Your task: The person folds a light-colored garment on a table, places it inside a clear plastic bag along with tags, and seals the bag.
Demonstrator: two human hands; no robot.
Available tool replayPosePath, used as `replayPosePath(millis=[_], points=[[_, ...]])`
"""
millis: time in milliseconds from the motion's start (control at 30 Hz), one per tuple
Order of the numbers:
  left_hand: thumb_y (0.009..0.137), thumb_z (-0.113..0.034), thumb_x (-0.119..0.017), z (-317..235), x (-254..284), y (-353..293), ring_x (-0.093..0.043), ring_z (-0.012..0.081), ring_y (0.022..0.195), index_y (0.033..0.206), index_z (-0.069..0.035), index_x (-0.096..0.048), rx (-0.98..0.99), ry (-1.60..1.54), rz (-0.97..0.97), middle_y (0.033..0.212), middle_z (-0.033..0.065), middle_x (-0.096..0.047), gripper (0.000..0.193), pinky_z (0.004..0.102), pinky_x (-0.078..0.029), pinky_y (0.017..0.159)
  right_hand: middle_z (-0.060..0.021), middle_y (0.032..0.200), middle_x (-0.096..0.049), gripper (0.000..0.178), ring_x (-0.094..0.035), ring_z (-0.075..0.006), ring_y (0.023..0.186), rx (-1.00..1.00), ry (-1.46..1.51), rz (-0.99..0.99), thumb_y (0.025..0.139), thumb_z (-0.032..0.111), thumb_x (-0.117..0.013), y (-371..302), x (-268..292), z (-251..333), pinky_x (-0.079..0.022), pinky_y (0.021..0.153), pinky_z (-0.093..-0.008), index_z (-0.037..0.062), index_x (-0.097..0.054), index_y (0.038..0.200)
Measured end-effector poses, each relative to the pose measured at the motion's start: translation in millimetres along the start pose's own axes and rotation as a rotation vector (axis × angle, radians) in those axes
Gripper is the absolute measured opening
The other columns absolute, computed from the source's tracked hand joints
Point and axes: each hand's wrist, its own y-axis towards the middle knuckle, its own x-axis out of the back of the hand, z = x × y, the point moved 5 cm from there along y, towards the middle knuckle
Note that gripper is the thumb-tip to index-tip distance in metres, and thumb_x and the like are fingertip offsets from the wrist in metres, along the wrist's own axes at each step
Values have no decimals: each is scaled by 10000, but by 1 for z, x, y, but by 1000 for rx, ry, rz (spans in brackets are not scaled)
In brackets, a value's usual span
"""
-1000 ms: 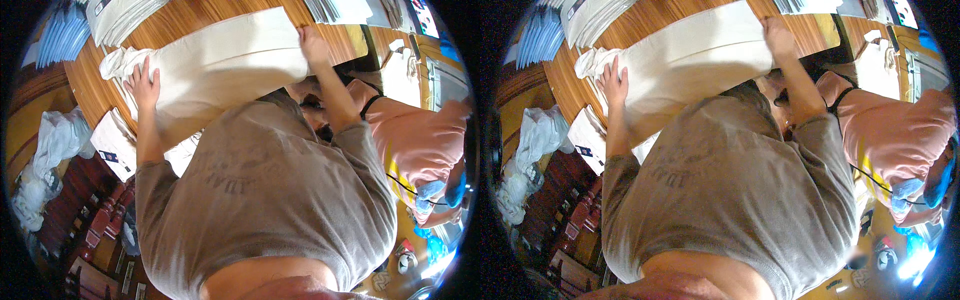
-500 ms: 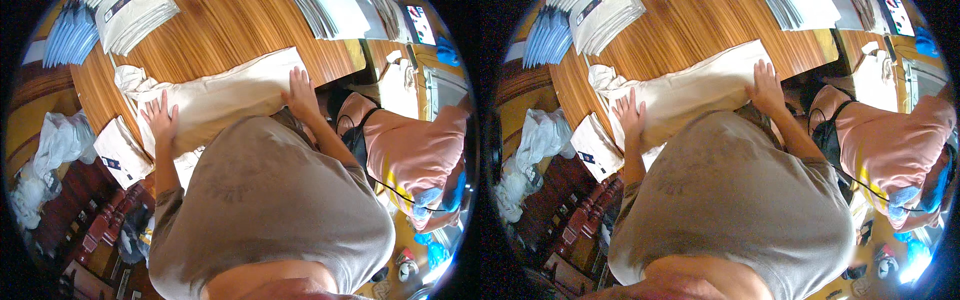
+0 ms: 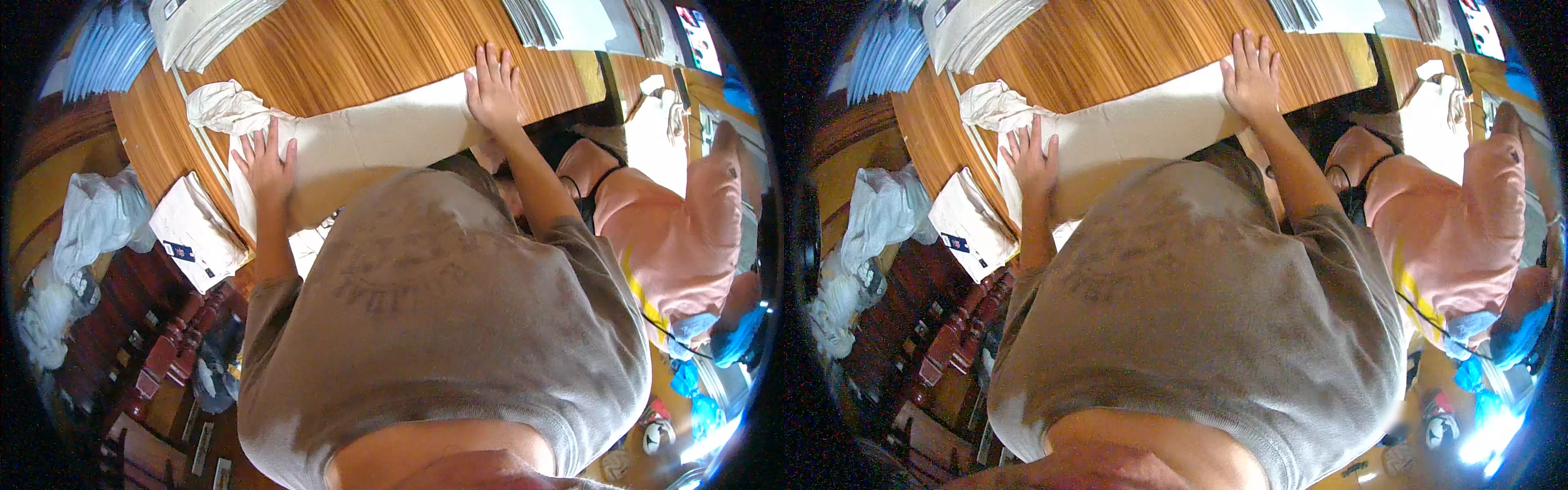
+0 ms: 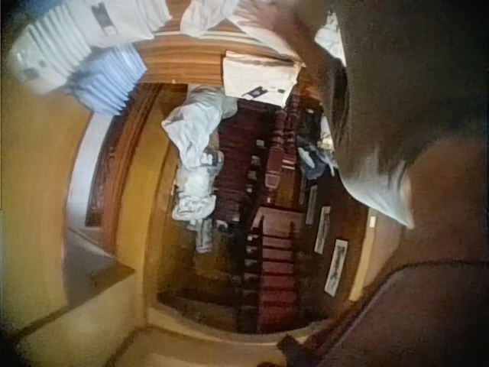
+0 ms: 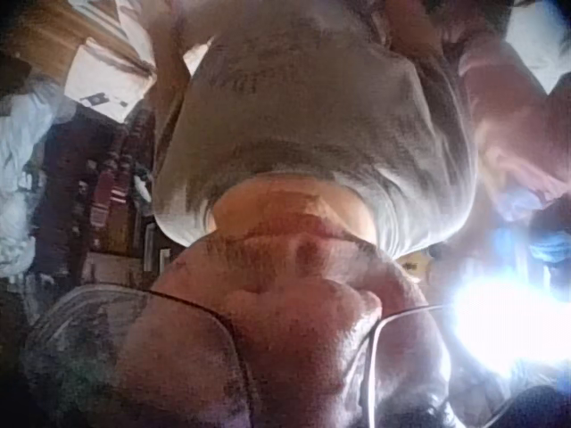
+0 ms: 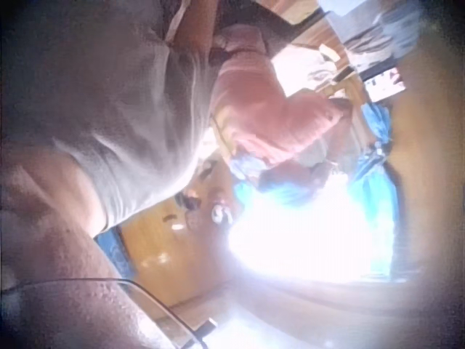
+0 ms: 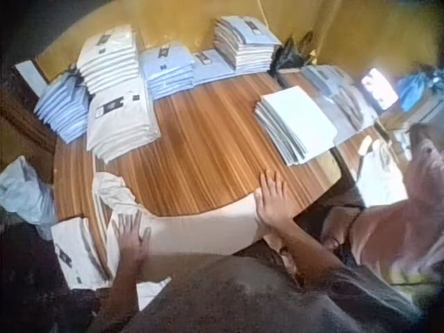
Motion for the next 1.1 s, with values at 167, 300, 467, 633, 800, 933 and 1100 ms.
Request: replayPosePath(millis=[167,300,467,633,800,933,1100], points=[[1020,-594,-469,8,4,35,-303,454,1513,1610,-296,-380,-5,-31,-61,1544,202,-495,666,640,-61,1235,-88,1707,-254,668,-168,-414,1572,82,-24,-45,1080,522,-318,86,-36,8,-154,1249,-614,143,-309,1630],[1035,-568,-455,14,-2,47,-306,445,1514,1614,-292,-372,38,-37,-92,1555,186,-485,647,649,-70,1230,-71,1717,-228,678,-130,-367,1590,69,-13,-8,1073,560,-288,122,-48,12,-115,1266,-594,192,-288,1642],[1047,-575,-418,18,-3,64,-343,460,1491,1617,-293,-363,81,-1,-85,1542,185,-500,639,663,-90,1222,-81,1706,-259,694,-166,-385,1580,84,-37,-8,1058,578,-327,155,-63,6,-131,1253,-618,190,-311,1634],[1027,-628,-417,45,-2,130,-417,463,1436,1612,-355,-354,96,36,-88,1589,184,-454,649,667,-123,1218,-167,1613,-409,707,-322,-350,1520,149,-119,-134,1000,452,-560,208,-60,26,-209,1250,-529,92,-385,1583],[1024,-487,-514,30,32,128,-491,433,1370,1544,-244,-485,140,-77,-272,1514,194,-530,575,614,-315,1151,-134,1681,-301,687,-198,-406,1566,252,248,-67,1056,530,-401,219,-13,50,-148,1221,-679,139,-338,1617],[1010,-450,-556,20,20,59,-466,439,1401,1530,-224,-512,200,67,-217,1499,200,-542,568,603,-302,1174,-133,1687,-291,760,-197,-387,1571,134,96,27,1049,577,-391,155,-60,23,-120,1228,-671,73,-317,1614],[1036,-555,-468,52,-4,108,-297,452,1522,1588,-299,-420,216,-9,-118,1593,202,-440,610,601,-157,1241,-130,1680,-312,791,-222,-380,1566,170,17,-21,1039,615,-362,197,-61,13,-97,1257,-617,63,-341,1605]])
